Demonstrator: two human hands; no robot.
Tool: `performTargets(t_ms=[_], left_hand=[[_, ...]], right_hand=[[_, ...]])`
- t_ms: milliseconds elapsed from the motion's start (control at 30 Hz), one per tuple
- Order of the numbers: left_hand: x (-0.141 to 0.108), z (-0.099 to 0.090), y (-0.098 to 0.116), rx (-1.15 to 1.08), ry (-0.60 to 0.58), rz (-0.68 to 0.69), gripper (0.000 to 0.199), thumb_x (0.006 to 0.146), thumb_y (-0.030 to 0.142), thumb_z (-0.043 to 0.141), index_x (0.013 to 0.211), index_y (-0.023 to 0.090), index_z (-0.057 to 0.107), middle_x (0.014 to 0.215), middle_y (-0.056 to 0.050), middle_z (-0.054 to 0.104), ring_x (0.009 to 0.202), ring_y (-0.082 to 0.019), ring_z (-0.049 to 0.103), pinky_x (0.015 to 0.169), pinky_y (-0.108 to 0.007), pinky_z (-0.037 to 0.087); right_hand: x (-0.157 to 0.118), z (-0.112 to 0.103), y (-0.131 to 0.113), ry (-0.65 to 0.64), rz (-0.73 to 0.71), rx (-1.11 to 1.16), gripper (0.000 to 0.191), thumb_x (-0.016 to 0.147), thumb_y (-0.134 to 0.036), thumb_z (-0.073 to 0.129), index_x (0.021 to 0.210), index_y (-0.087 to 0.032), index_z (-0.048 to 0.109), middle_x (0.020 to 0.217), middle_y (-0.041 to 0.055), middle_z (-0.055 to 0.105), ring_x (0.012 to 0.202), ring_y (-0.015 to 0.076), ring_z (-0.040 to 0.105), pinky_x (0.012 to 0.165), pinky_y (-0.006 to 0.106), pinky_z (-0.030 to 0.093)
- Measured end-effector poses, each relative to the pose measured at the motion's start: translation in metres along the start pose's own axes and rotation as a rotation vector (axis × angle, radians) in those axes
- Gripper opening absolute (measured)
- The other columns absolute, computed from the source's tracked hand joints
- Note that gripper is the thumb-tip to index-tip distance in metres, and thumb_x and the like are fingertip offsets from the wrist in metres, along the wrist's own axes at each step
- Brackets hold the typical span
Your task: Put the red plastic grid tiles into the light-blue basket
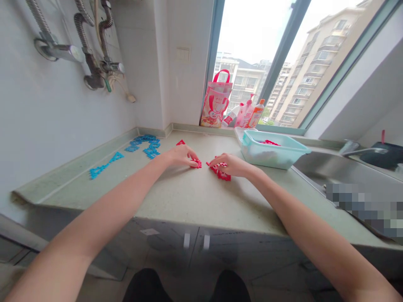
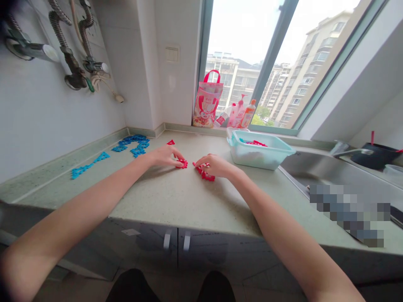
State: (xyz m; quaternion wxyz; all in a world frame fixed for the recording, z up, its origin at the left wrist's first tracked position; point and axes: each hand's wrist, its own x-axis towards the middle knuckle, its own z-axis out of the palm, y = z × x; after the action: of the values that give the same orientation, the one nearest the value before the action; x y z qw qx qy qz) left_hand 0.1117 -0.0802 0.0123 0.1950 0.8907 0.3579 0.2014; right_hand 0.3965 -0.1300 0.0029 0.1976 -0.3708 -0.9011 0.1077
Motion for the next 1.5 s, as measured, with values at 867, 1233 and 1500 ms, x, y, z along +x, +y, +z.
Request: performTargets(t_ms=[867,1233,1500], left_hand=[[0.011,0.020,-0.008,0.141,0.284,-0.065,0.042,0.090,0.055,0.067,0.105,0.021,0.086,0.111,-0.010,0.077,0.089,-0.021,0.067,0.089,-0.034,0.052],[0.012,0.006,-0.051,0.527,0.134,-0.384,0.046,0.095,0.049,0.053,0.128,0.028,0.077,0.136,-0.010,0.074,0.129,-0.033,0.064,0.110,-0.041,0.047],[0.012,0.004,-0.057,0.457,0.131,-0.440,0.069,0.097,0.052,0.049,0.158,0.020,0.049,0.166,-0.015,0.046,0.151,-0.035,0.044,0.120,-0.045,0.037]], right_hand=[[0.002,0.005,-0.003,0.118,0.066,-0.003,0.019,0.090,-0.018,0.072,0.098,-0.028,0.087,0.106,0.0036,0.084,0.096,0.0239,0.077,0.091,0.033,0.055],[0.001,0.008,0.008,0.161,0.114,-0.126,0.023,0.094,-0.018,0.065,0.098,-0.027,0.086,0.096,0.0041,0.084,0.088,0.0225,0.078,0.085,0.031,0.054],[0.006,0.012,-0.031,0.163,-0.060,-0.066,0.019,0.097,-0.029,0.070,0.110,-0.027,0.084,0.108,0.0056,0.083,0.103,0.0240,0.073,0.100,0.037,0.051]])
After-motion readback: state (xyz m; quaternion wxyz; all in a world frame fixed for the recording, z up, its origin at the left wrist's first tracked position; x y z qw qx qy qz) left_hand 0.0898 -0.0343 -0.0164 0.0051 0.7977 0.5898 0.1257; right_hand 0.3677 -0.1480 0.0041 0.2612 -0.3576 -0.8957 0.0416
